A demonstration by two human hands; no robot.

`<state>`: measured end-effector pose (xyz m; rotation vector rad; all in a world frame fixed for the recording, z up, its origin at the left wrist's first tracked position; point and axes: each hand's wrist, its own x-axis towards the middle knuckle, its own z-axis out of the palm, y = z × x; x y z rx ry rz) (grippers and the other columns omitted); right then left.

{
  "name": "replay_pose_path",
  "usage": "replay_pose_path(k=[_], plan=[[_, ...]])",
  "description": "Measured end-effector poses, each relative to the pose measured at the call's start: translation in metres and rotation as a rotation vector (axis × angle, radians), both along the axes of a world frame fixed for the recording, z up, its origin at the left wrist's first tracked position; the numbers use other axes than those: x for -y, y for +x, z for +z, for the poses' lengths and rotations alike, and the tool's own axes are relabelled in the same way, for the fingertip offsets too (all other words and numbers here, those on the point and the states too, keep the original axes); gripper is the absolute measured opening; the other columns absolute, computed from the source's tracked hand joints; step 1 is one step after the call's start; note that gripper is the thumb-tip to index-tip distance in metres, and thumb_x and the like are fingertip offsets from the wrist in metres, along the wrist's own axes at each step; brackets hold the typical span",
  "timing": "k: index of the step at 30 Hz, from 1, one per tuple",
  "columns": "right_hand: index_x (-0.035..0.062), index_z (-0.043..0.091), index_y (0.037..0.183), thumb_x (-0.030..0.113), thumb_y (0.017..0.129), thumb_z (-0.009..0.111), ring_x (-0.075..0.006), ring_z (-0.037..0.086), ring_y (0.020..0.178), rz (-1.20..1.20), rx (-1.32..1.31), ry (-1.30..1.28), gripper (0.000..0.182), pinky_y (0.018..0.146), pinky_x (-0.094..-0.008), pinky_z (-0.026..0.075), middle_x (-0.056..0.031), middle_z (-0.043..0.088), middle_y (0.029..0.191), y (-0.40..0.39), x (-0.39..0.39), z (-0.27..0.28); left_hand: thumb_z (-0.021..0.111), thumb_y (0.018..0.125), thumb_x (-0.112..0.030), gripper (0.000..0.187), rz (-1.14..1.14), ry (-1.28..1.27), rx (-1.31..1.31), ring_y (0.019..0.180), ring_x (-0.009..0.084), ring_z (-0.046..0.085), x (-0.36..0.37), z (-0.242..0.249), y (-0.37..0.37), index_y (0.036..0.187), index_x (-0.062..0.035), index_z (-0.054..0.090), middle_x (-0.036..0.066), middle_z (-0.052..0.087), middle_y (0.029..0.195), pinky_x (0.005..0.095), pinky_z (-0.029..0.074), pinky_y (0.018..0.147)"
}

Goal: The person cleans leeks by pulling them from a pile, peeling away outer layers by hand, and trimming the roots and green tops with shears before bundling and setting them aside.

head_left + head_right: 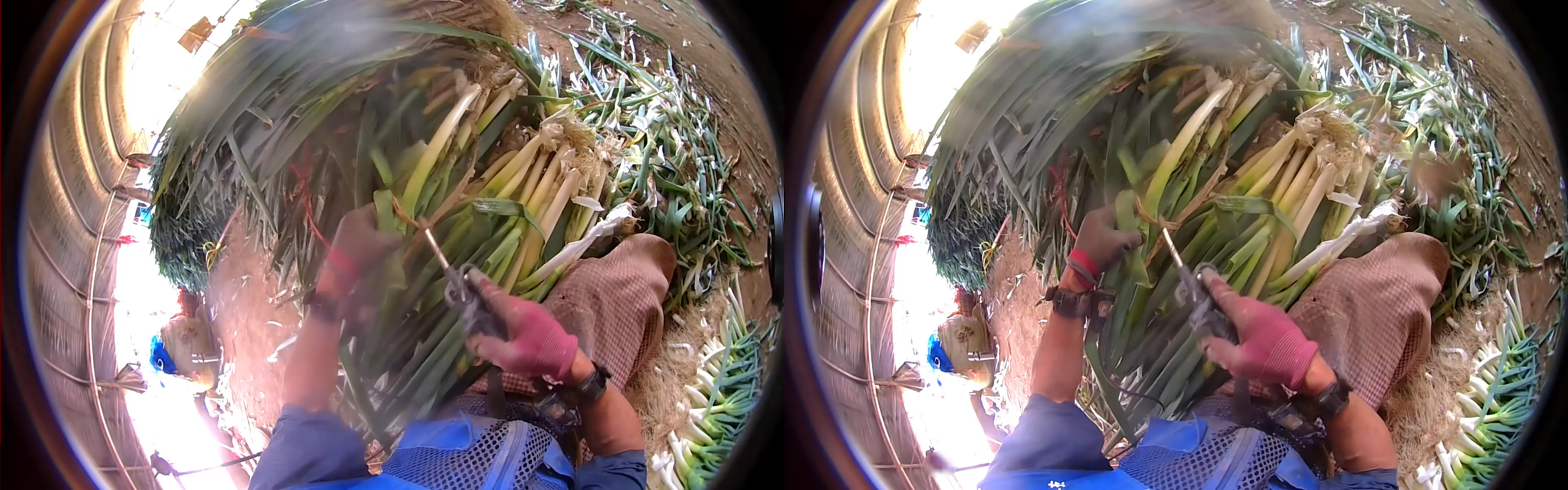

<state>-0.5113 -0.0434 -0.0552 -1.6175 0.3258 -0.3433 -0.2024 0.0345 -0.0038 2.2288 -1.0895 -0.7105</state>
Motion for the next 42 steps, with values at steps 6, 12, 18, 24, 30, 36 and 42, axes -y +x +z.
replay_pose_path(k=[6, 12, 18, 24, 30, 36, 42], plan=[[0.0022, 0.036, 0.160, 0.028, 0.088, 0.073, -0.0407, 0.070, 0.108, -0.131, -0.149, -0.089, 0.085, 0.096, -0.0404, 0.053, -0.0276, 0.070, 0.115, 0.015, 0.009, 0.002, 0.077, 0.079, -0.008, 0.042, 0.092, -0.051, -0.113, 0.081, 0.0120, 0.066, 0.002, -0.005, -0.009, 0.119, 0.0028, 0.071, 0.006, 0.074, 0.094, 0.0303, 0.056, 0.074], [0.0025, 0.035, 0.161, 0.030, 0.088, 0.072, -0.0396, 0.071, 0.106, -0.129, -0.052, -0.003, 0.086, 0.095, -0.0411, 0.054, -0.0273, 0.071, 0.114, 0.038, 0.022, -0.014, 0.078, 0.079, -0.009, 0.042, 0.077, -0.041, -0.058, 0.083, 0.0136, 0.068, -0.005, -0.017, 0.008, 0.119, 0.0022, 0.072, 0.007, 0.076, 0.095, 0.0305, 0.057, 0.076], [0.0027, 0.030, 0.163, 0.025, 0.088, 0.070, -0.0276, 0.073, 0.091, -0.258, -0.374, -0.237, 0.087, 0.087, -0.0343, 0.057, -0.0219, 0.074, 0.108, 0.082, 0.099, 0.000, 0.079, 0.080, -0.009, 0.037, 0.077, -0.067, -0.070, 0.082, 0.0126, 0.068, -0.003, -0.019, -0.004, 0.115, 0.0032, 0.073, 0.006, 0.076, 0.093, 0.0307, 0.057, 0.076], [0.0047, 0.030, 0.163, 0.034, 0.087, 0.069, -0.0409, 0.072, 0.101, -0.268, -0.283, -0.176, 0.091, 0.094, -0.0428, 0.054, -0.0270, 0.072, 0.109, 0.060, 0.093, -0.004, 0.081, 0.081, -0.009, 0.041, 0.077, -0.046, -0.102, 0.082, 0.0102, 0.068, -0.003, -0.017, -0.008, 0.119, 0.0044, 0.071, 0.006, 0.076, 0.095, 0.0289, 0.056, 0.077], [0.0049, 0.031, 0.163, 0.028, 0.086, 0.071, -0.0379, 0.073, 0.102, -0.142, -0.088, -0.055, 0.090, 0.095, -0.0422, 0.054, -0.0254, 0.072, 0.111, 0.007, 0.034, -0.022, 0.084, 0.080, -0.013, 0.053, 0.077, -0.032, -0.123, 0.087, 0.0105, 0.069, -0.002, -0.005, -0.035, 0.128, 0.0046, 0.068, 0.008, 0.077, 0.098, 0.0284, 0.057, 0.079], [0.0045, 0.033, 0.162, 0.019, 0.088, 0.071, -0.0369, 0.073, 0.107, -0.309, -0.073, -0.140, 0.085, 0.098, -0.0408, 0.054, -0.0258, 0.072, 0.114, -0.009, 0.038, -0.011, 0.085, 0.080, -0.017, 0.051, -0.042, 0.041, 0.012, 0.090, 0.0127, 0.071, -0.017, -0.028, -0.062, 0.124, 0.0037, 0.069, 0.010, 0.078, 0.102, 0.0303, 0.058, 0.082], [0.0073, 0.036, 0.161, 0.018, 0.087, 0.071, -0.0364, 0.075, 0.096, -0.286, -0.145, -0.180, 0.082, 0.089, -0.0433, 0.059, -0.0245, 0.074, 0.110, -0.010, 0.063, -0.002, 0.082, 0.082, -0.030, 0.048, -0.206, -0.094, -0.104, 0.089, 0.0213, 0.074, -0.020, -0.032, -0.117, 0.122, -0.0044, 0.072, 0.013, 0.076, 0.099, 0.0348, 0.058, 0.082]])
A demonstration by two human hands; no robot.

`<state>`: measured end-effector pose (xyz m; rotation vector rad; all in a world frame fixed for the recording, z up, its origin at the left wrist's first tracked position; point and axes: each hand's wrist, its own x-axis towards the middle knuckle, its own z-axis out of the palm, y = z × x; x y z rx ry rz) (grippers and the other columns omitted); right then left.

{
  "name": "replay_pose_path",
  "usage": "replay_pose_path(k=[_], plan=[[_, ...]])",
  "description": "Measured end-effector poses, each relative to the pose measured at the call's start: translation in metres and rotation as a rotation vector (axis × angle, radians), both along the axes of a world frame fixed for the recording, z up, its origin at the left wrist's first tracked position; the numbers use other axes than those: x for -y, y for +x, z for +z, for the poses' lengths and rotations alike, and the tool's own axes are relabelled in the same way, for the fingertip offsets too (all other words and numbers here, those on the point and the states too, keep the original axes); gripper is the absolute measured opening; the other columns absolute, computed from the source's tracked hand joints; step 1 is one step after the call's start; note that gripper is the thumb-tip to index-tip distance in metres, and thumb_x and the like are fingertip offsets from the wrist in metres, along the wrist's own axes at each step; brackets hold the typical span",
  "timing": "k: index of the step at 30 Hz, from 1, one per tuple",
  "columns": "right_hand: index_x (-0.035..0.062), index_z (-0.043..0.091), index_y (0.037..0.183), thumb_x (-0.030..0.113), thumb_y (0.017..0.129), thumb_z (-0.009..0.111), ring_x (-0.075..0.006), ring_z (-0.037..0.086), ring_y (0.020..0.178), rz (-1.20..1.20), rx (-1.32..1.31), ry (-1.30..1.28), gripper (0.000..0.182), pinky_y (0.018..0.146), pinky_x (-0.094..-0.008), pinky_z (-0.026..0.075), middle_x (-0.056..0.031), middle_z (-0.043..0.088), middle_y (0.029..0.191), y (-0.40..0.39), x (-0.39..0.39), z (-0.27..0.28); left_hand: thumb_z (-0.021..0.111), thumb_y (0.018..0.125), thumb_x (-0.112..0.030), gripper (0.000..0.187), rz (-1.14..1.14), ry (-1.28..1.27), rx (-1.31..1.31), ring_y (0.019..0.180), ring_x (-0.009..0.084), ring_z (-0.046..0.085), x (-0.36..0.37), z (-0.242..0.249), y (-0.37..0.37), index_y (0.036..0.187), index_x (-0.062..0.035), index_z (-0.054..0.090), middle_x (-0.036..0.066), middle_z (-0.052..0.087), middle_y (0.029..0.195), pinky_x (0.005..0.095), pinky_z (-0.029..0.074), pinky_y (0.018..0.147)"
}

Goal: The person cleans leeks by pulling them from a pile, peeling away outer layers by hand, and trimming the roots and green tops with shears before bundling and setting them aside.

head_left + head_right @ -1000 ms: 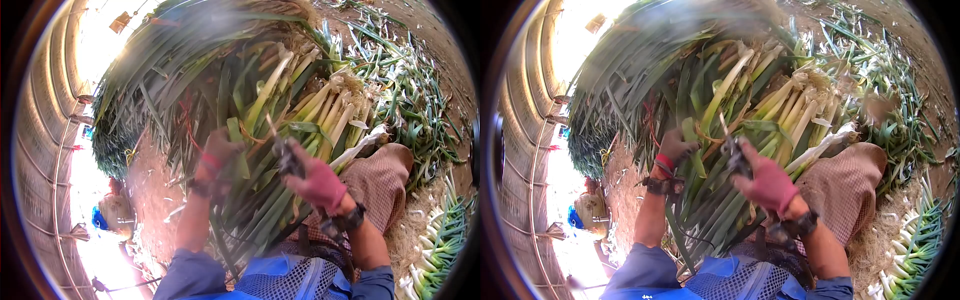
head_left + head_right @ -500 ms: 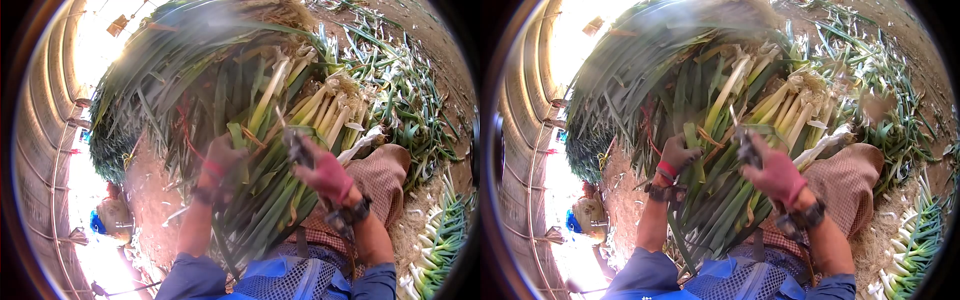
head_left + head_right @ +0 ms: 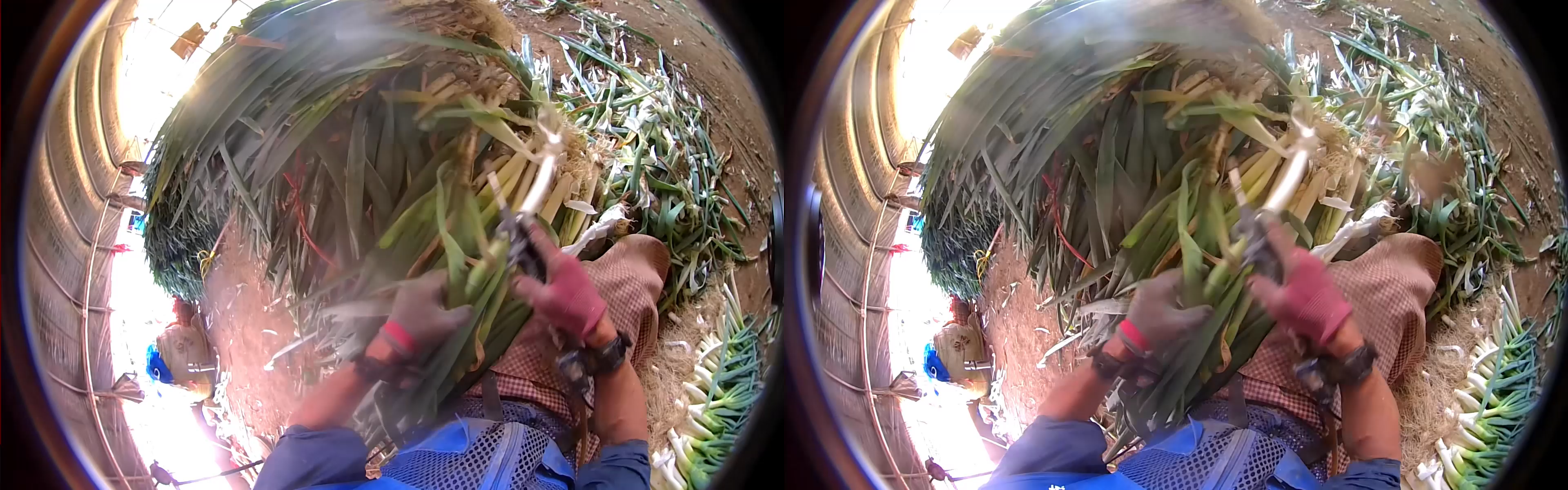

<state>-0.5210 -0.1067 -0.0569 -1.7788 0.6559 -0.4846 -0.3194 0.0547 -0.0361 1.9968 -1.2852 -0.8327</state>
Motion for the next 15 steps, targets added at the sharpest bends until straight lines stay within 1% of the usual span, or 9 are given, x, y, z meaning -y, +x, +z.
replay_pose_path(k=[1, 3, 5, 7, 8, 9, 11, 12, 15], plan=[[0.0073, 0.036, 0.161, 0.018, 0.087, 0.071, -0.0364, 0.075, 0.096, 0.001, -0.001, 0.001, 0.082, 0.089, -0.0433, 0.059, -0.0245, 0.074, 0.110, 0.002, 0.009, -0.006, 0.082, 0.082, -0.030, 0.048, 0.001, 0.001, -0.001, 0.089, 0.0213, 0.074, 0.002, -0.005, -0.002, 0.122, -0.0044, 0.072, 0.013, 0.076, 0.099, 0.0348, 0.058, 0.082], [0.0067, 0.035, 0.161, 0.021, 0.087, 0.069, -0.0372, 0.075, 0.091, -0.241, -0.342, -0.079, 0.083, 0.085, -0.0437, 0.059, -0.0255, 0.074, 0.106, 0.001, 0.028, -0.021, 0.077, 0.085, -0.022, 0.034, -0.067, 0.049, 0.044, 0.081, 0.0206, 0.070, 0.007, -0.009, -0.003, 0.113, -0.0019, 0.074, 0.014, 0.076, 0.097, 0.0359, 0.055, 0.076], [0.0065, 0.034, 0.161, 0.024, 0.088, 0.069, -0.0381, 0.074, 0.091, -0.262, -0.325, -0.105, 0.083, 0.084, -0.0440, 0.058, -0.0260, 0.073, 0.105, -0.007, 0.031, -0.033, 0.074, 0.089, -0.023, 0.031, -0.083, 0.030, 0.101, 0.075, 0.0197, 0.067, 0.016, 0.001, 0.008, 0.112, -0.0018, 0.075, 0.013, 0.076, 0.095, 0.0350, 0.054, 0.071], [0.0050, 0.034, 0.161, 0.024, 0.089, 0.070, -0.0354, 0.075, 0.094, -0.204, -0.241, -0.010, 0.082, 0.086, -0.0431, 0.058, -0.0251, 0.074, 0.107, -0.014, 0.022, -0.025, 0.071, 0.093, -0.021, 0.027, 0.128, 0.143, -0.369, 0.068, 0.0171, 0.066, 0.026, 0.014, 0.035, 0.108, 0.0008, 0.076, 0.009, 0.073, 0.089, 0.0291, 0.055, 0.067], [0.0019, 0.034, 0.160, 0.022, 0.089, 0.072, -0.0313, 0.075, 0.100, -0.133, -0.060, 0.030, 0.083, 0.090, -0.0395, 0.057, -0.0227, 0.074, 0.110, -0.016, 0.013, -0.028, 0.068, 0.096, -0.022, 0.025, 0.169, -0.023, -0.381, 0.065, 0.0167, 0.065, 0.035, 0.022, 0.046, 0.104, 0.0006, 0.076, 0.008, 0.073, 0.088, 0.0279, 0.054, 0.064], [0.0019, 0.034, 0.160, 0.022, 0.089, 0.072, -0.0313, 0.075, 0.100, -0.135, -0.064, 0.033, 0.083, 0.090, -0.0395, 0.057, -0.0227, 0.074, 0.110, -0.018, 0.007, -0.029, 0.066, 0.099, -0.023, 0.025, 0.210, -0.190, -0.389, 0.062, 0.0163, 0.064, 0.043, 0.031, 0.060, 0.100, 0.0003, 0.076, 0.007, 0.072, 0.087, 0.0267, 0.053, 0.062], [-0.0011, 0.034, 0.160, 0.019, 0.088, 0.074, -0.0286, 0.073, 0.108, 0.011, -0.012, -0.025, 0.085, 0.096, -0.0360, 0.054, -0.0220, 0.073, 0.115, -0.017, -0.003, -0.023, 0.058, 0.105, -0.026, 0.029, 0.070, -0.389, -0.106, 0.067, 0.0174, 0.066, 0.053, 0.047, 0.110, 0.099, -0.0027, 0.075, 0.007, 0.073, 0.090, 0.0286, 0.055, 0.064], [-0.0019, 0.033, 0.160, 0.019, 0.088, 0.074, -0.0299, 0.071, 0.113, -0.011, -0.080, 0.133, 0.085, 0.099, -0.0353, 0.052, -0.0233, 0.072, 0.119, -0.015, -0.003, -0.007, 0.058, 0.105, -0.026, 0.029, 0.067, -0.386, -0.107, 0.067, 0.0174, 0.066, 0.060, 0.053, 0.121, 0.099, -0.0027, 0.075, 0.007, 0.073, 0.090, 0.0286, 0.055, 0.064], [-0.0017, 0.033, 0.160, 0.019, 0.088, 0.073, -0.0306, 0.071, 0.112, -0.079, -0.130, 0.158, 0.085, 0.100, -0.0359, 0.052, -0.0249, 0.071, 0.122, -0.011, 0.005, -0.009, 0.056, 0.106, -0.036, 0.034, 0.473, -0.630, -0.383, 0.070, 0.0170, 0.067, 0.078, 0.071, 0.141, 0.106, -0.0058, 0.073, 0.007, 0.073, 0.094, 0.0317, 0.056, 0.067]])
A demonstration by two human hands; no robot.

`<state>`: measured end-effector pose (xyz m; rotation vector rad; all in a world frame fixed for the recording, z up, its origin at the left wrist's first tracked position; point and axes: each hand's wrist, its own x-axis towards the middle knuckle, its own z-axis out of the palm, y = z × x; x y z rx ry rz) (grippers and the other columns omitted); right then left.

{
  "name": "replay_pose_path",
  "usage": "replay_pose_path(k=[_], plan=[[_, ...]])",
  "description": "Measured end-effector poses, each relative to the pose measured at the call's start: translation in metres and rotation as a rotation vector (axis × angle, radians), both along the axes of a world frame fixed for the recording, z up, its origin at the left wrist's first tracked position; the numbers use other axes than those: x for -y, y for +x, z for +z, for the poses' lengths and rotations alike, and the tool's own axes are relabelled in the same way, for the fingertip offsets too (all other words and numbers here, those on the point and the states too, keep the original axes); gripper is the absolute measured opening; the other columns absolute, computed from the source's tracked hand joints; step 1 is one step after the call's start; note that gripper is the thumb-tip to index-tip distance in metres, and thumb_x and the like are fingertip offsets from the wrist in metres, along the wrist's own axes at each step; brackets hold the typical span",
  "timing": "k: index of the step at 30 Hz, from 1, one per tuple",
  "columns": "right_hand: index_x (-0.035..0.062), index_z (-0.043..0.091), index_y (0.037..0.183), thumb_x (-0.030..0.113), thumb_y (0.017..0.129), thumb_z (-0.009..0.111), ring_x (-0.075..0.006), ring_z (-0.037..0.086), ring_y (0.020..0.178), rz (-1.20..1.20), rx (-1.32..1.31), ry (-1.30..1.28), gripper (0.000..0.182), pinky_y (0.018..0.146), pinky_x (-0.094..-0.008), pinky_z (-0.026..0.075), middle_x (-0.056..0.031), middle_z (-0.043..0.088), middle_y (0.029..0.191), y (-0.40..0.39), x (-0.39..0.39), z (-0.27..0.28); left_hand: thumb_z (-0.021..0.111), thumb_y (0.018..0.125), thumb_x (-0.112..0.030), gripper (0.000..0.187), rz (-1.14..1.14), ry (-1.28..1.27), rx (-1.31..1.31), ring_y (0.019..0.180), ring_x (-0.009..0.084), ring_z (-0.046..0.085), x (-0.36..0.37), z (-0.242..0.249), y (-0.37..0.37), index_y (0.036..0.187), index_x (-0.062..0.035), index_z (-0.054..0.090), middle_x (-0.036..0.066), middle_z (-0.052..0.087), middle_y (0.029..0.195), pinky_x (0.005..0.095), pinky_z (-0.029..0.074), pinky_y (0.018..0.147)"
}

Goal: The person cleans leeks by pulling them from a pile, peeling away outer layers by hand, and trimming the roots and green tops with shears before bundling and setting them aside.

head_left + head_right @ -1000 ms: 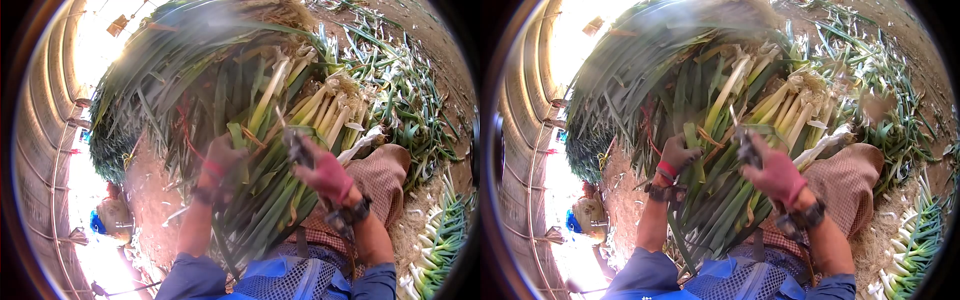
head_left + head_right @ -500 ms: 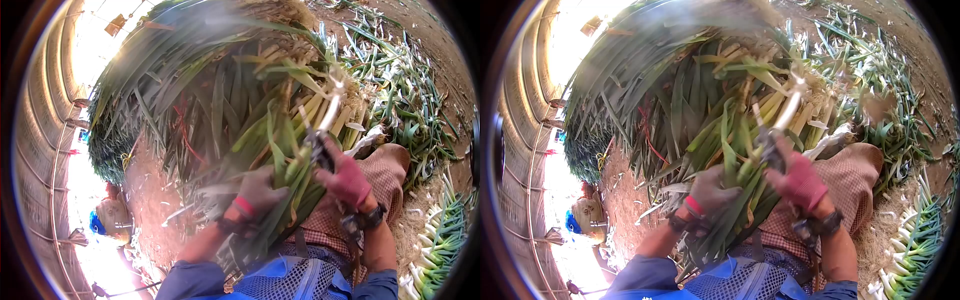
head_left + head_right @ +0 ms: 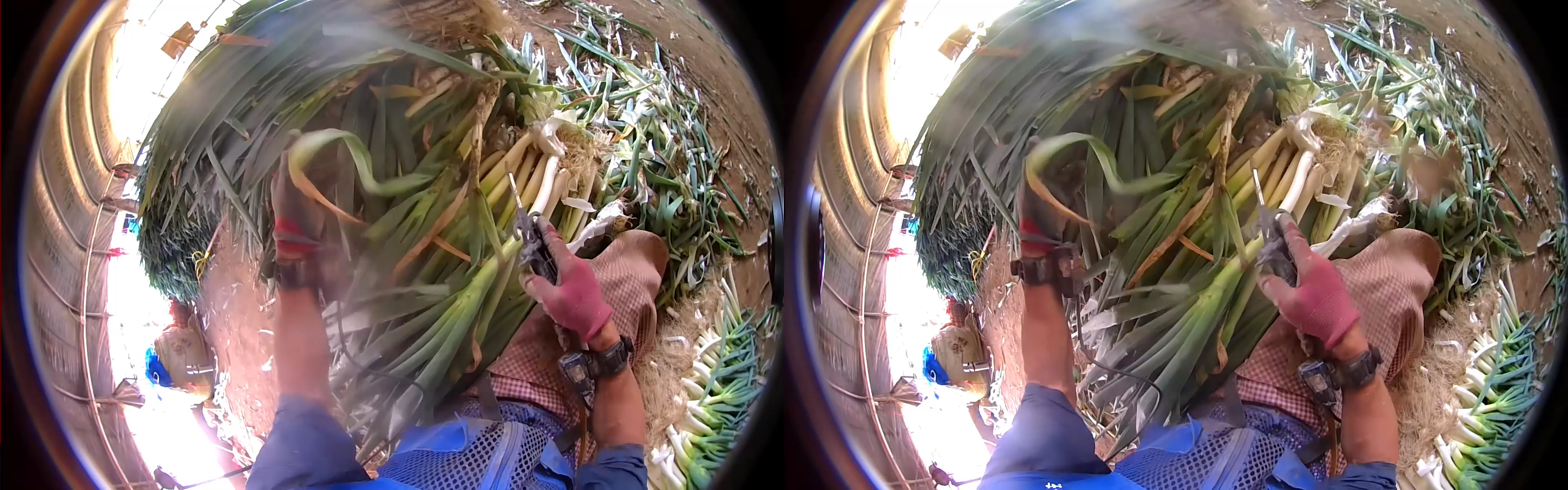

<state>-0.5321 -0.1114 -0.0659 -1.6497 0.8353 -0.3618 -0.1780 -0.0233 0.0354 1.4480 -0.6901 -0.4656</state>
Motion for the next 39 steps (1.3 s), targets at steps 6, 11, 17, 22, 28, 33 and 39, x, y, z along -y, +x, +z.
replay_pose_path(k=[6, 11, 17, 22, 28, 33, 39], plan=[[0.0025, 0.033, 0.162, 0.023, 0.086, 0.075, -0.0207, 0.071, 0.094, 0.013, 0.006, -0.111, 0.090, 0.091, -0.0323, 0.054, -0.0158, 0.074, 0.107, 0.000, -0.001, -0.014, 0.061, 0.103, -0.045, 0.048, -0.204, 0.420, 0.518, 0.093, 0.0215, 0.074, -0.003, -0.072, -0.046, 0.118, -0.0014, 0.073, 0.013, 0.076, 0.103, 0.0360, 0.060, 0.079], [0.0007, 0.033, 0.161, 0.024, 0.087, 0.074, -0.0292, 0.072, 0.096, 0.056, -0.040, -0.091, 0.088, 0.091, -0.0371, 0.055, -0.0216, 0.073, 0.106, 0.004, 0.003, -0.004, 0.080, 0.087, -0.039, 0.051, -0.232, 0.985, 0.765, 0.096, 0.0272, 0.075, 0.061, -0.114, -0.094, 0.118, 0.0013, 0.073, 0.018, 0.077, 0.110, 0.0380, 0.059, 0.081], [0.0044, 0.036, 0.160, 0.032, 0.087, 0.071, -0.0381, 0.074, 0.095, 0.278, -0.338, -0.228, 0.085, 0.088, -0.0441, 0.056, -0.0257, 0.072, 0.101, -0.002, 0.032, 0.001, 0.081, 0.080, -0.022, 0.031, -0.487, 0.913, 0.387, 0.085, 0.0143, 0.069, 0.101, -0.129, -0.073, 0.100, 0.0020, 0.077, 0.009, 0.076, 0.087, 0.0299, 0.055, 0.076], [0.0153, 0.054, 0.143, 0.020, 0.097, 0.062, -0.0192, 0.068, 0.068, 0.385, -0.112, -0.558, 0.048, 0.060, -0.0322, 0.057, -0.0118, 0.073, 0.090, 0.019, 0.086, 0.034, 0.082, 0.085, -0.022, 0.034, -0.533, 0.503, 0.413, 0.086, 0.0204, 0.074, 0.133, -0.029, -0.076, 0.109, 0.0013, 0.077, 0.016, 0.078, 0.094, 0.0336, 0.059, 0.080], [0.0107, 0.057, 0.141, 0.038, 0.100, 0.056, -0.0311, 0.065, 0.114, -0.530, 0.030, -0.639, 0.049, 0.104, -0.0450, 0.051, -0.0174, 0.067, 0.125, -0.008, 0.204, 0.057, 0.079, 0.091, -0.014, 0.039, -0.236, 0.021, 0.351, 0.099, 0.0129, 0.069, 0.112, 0.007, -0.053, 0.125, 0.0028, 0.071, 0.012, 0.076, 0.114, 0.0288, 0.057, 0.086], [0.0095, 0.041, 0.158, 0.016, 0.093, 0.059, -0.0228, 0.066, 0.099, -0.151, -0.039, -0.134, 0.067, 0.092, -0.0346, 0.056, -0.0161, 0.067, 0.118, -0.005, 0.116, 0.019, 0.072, 0.094, -0.018, 0.027, -0.229, 0.701, 0.612, 0.094, 0.0203, 0.075, 0.025, -0.090, -0.047, 0.115, -0.0029, 0.076, 0.011, 0.078, 0.107, 0.0322, 0.058, 0.085], [0.0110, 0.033, 0.163, 0.023, 0.090, 0.069, -0.0303, 0.074, 0.099, 0.196, 0.044, -0.193, 0.083, 0.088, -0.0374, 0.058, -0.0205, 0.074, 0.106, 0.023, 0.021, 0.004, 0.071, 0.089, -0.021, 0.022, -0.243, 0.710, 0.823, 0.097, 0.0322, 0.072, -0.030, -0.118, -0.087, 0.107, -0.0111, 0.078, 0.012, 0.073, 0.110, 0.0406, 0.058, 0.086]])
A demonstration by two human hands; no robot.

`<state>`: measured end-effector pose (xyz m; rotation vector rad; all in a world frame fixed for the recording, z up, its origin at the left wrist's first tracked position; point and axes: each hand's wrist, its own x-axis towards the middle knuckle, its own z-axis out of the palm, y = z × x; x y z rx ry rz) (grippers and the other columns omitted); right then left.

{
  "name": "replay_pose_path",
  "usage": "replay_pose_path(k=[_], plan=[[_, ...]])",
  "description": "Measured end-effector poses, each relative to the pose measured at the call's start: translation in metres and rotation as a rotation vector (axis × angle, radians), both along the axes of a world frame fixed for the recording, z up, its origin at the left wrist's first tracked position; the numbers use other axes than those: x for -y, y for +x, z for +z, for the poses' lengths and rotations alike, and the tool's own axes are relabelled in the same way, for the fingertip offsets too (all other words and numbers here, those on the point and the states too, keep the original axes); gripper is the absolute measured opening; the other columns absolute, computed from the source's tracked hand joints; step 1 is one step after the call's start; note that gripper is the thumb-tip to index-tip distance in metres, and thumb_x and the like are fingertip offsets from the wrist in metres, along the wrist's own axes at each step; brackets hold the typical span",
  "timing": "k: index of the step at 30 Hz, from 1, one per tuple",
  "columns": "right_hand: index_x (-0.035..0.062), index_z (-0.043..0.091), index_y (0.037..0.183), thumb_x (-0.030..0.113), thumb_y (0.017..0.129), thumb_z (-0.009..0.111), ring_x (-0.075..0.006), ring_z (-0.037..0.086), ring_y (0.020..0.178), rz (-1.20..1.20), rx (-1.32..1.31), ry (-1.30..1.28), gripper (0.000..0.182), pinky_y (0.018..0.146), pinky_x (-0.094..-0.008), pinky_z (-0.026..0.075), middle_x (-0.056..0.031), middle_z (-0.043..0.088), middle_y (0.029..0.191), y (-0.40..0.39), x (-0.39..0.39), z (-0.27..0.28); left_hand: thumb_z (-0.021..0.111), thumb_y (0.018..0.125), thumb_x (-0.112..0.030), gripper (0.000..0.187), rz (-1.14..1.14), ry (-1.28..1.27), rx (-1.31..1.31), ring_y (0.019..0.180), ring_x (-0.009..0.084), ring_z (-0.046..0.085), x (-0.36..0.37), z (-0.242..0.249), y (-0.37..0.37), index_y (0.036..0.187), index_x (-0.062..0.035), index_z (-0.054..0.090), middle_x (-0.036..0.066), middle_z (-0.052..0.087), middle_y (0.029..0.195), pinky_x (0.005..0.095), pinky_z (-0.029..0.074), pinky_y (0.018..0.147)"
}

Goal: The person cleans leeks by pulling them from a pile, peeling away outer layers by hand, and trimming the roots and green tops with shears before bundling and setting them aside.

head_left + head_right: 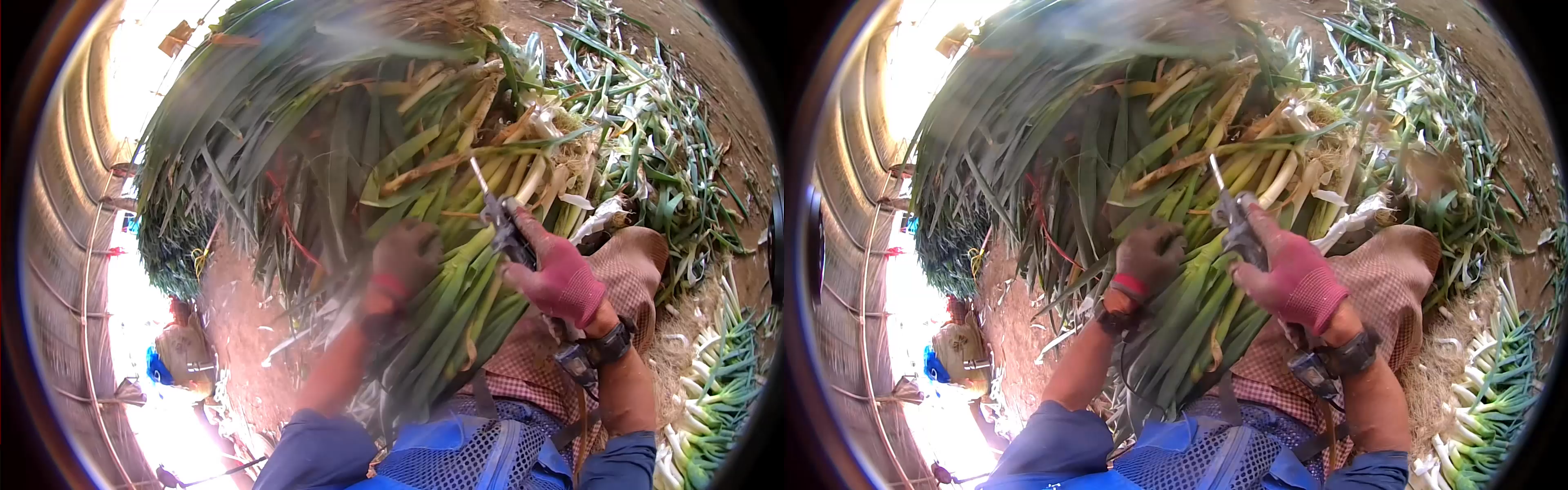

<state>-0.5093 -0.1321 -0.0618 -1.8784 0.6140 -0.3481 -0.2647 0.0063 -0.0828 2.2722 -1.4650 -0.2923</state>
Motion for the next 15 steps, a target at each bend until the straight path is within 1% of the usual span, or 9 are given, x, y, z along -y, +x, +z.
replay_pose_path(k=[2, 5, 6, 9, 10, 12, 13, 14, 15], plan=[[0.0084, 0.031, 0.164, 0.026, 0.089, 0.070, -0.0370, 0.074, 0.100, -0.146, -0.031, -0.001, 0.086, 0.090, -0.0390, 0.057, -0.0262, 0.073, 0.109, 0.007, 0.001, 0.002, 0.072, 0.089, -0.023, 0.023, 0.012, -0.013, 0.014, 0.097, 0.0313, 0.073, -0.003, -0.007, 0.000, 0.108, -0.0111, 0.078, 0.013, 0.074, 0.111, 0.0402, 0.057, 0.086], [0.0063, 0.030, 0.163, 0.027, 0.088, 0.069, -0.0407, 0.074, 0.097, -0.017, -0.080, 0.081, 0.088, 0.091, -0.0407, 0.057, -0.0289, 0.072, 0.108, -0.003, 0.000, 0.005, 0.073, 0.089, -0.025, 0.025, 0.062, -0.064, -0.010, 0.098, 0.0307, 0.073, 0.002, -0.011, 0.009, 0.110, -0.0117, 0.078, 0.013, 0.075, 0.111, 0.0398, 0.057, 0.087], [0.0053, 0.034, 0.161, 0.030, 0.088, 0.067, -0.0414, 0.074, 0.094, 0.082, -0.171, -0.008, 0.083, 0.089, -0.0443, 0.057, -0.0285, 0.073, 0.103, -0.005, 0.000, 0.005, 0.073, 0.089, -0.027, 0.027, 0.110, -0.093, -0.048, 0.099, 0.0309, 0.073, 0.003, -0.012, 0.013, 0.112, -0.0123, 0.078, 0.013, 0.075, 0.111, 0.0397, 0.057, 0.087], [0.0036, 0.033, 0.162, 0.033, 0.087, 0.069, -0.0371, 0.073, 0.087, 0.200, -0.384, -0.011, 0.088, 0.086, -0.0415, 0.057, -0.0235, 0.073, 0.102, 0.012, 0.008, 0.014, 0.074, 0.089, -0.030, 0.030, 0.049, -0.005, 0.000, 0.100, 0.0314, 0.073, 0.008, -0.013, 0.017, 0.113, -0.0127, 0.078, 0.013, 0.076, 0.111, 0.0408, 0.057, 0.088], [0.0059, 0.036, 0.160, 0.035, 0.088, 0.066, -0.0409, 0.072, 0.082, 0.191, -0.409, -0.035, 0.083, 0.082, -0.0450, 0.058, -0.0256, 0.073, 0.098, 0.023, 0.015, 0.012, 0.074, 0.089, -0.030, 0.030, 0.041, -0.003, 0.002, 0.100, 0.0314, 0.073, 0.010, -0.014, 0.015, 0.113, -0.0127, 0.078, 0.013, 0.076, 0.111, 0.0408, 0.057, 0.088], [0.0073, 0.042, 0.155, 0.035, 0.088, 0.067, -0.0394, 0.072, 0.081, 0.186, -0.534, -0.093, 0.077, 0.080, -0.0449, 0.059, -0.0241, 0.074, 0.098, 0.053, 0.051, 0.012, 0.074, 0.089, -0.033, 0.031, 0.046, 0.085, 0.085, 0.101, 0.0315, 0.073, 0.012, -0.018, 0.011, 0.114, -0.0131, 0.077, 0.012, 0.075, 0.110, 0.0414, 0.057, 0.088], [0.0079, 0.050, 0.147, 0.031, 0.089, 0.067, -0.0375, 0.072, 0.087, -0.045, -0.290, -0.389, 0.065, 0.083, -0.0437, 0.059, -0.0236, 0.073, 0.100, 0.062, 0.069, -0.017, 0.074, 0.089, -0.033, 0.031, 0.045, 0.084, 0.089, 0.101, 0.0315, 0.073, 0.011, -0.020, 0.011, 0.114, -0.0131, 0.077, 0.012, 0.075, 0.110, 0.0414, 0.057, 0.088], [0.0103, 0.048, 0.142, 0.026, 0.095, 0.061, -0.0378, 0.074, 0.100, -0.119, -0.150, -0.201, 0.051, 0.088, -0.0479, 0.059, -0.0215, 0.074, 0.114, 0.066, 0.093, 0.003, 0.074, 0.089, -0.033, 0.031, 0.049, 0.058, 0.072, 0.101, 0.0311, 0.073, 0.009, -0.021, 0.012, 0.114, -0.0137, 0.078, 0.012, 0.075, 0.109, 0.0414, 0.057, 0.088], [0.0108, 0.054, 0.137, 0.026, 0.095, 0.061, -0.0340, 0.074, 0.101, -0.340, 0.056, -0.238, 0.045, 0.086, -0.0455, 0.059, -0.0203, 0.074, 0.113, 0.070, 0.116, 0.000, 0.074, 0.090, -0.034, 0.031, 0.057, 0.031, 0.051, 0.101, 0.0306, 0.073, 0.007, -0.022, 0.013, 0.114, -0.0143, 0.078, 0.012, 0.075, 0.109, 0.0415, 0.056, 0.088]])
